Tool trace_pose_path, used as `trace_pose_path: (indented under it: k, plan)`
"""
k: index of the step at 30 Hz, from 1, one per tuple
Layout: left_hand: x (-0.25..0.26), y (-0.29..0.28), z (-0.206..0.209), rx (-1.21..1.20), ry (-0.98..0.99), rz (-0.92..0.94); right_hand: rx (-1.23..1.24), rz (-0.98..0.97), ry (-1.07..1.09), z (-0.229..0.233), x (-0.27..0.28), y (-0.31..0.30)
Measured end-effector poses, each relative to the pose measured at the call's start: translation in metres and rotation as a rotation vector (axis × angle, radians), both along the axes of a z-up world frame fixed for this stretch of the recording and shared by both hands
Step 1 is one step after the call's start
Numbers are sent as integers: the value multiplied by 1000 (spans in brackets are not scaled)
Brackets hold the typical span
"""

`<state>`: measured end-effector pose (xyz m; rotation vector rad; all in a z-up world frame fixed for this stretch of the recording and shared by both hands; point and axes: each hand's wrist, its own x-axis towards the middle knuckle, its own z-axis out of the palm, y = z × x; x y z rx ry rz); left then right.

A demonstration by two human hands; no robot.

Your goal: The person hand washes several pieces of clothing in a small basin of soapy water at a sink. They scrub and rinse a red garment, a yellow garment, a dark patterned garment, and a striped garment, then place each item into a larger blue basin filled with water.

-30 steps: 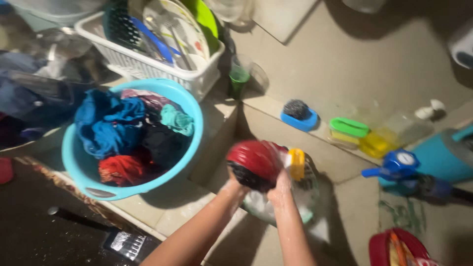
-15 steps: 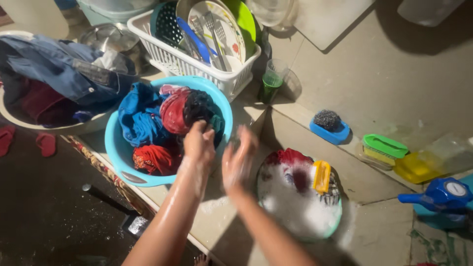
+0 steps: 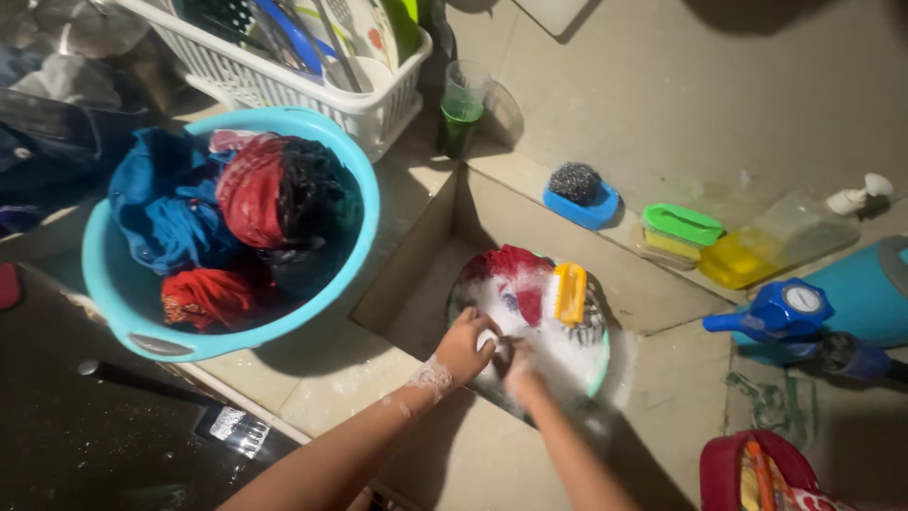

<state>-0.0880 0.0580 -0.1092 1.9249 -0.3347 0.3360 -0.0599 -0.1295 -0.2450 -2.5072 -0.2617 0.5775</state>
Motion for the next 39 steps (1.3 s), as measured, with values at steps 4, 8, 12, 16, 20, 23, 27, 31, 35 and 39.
trace_pose_path:
  k: [4,8,12,16,20,23,27,31,35,39]
  plan:
    - [3,-8,-20,102,53,-43,-156,-188,305,-52,53,-43]
    - [-8,-7,-19,156,71,-51,-208,-256,410,-71,61,-50]
    - [-6,-3,-6,181,122,-40,-233,-297,390,-67,72,-39]
    - [-16,-6,-3,191,106,-32,-228,-320,392,-69,65,-40]
    - [-4,-5,4,191,132,-36,-155,-346,375,-73,85,-57]
    - [-13,-3,5,165,134,-12,-50,-362,374,-87,80,-74]
    - [-11,-4,9,115,141,23,174,-415,357,-91,88,-100]
    - [-16,-2,12,80,139,28,723,-552,514,-78,86,-104]
    - [-9,-2,12,85,117,42,992,-582,520,-38,98,-104]
    - [-10,-8,-14,54,111,85,1262,-618,420,10,89,-107]
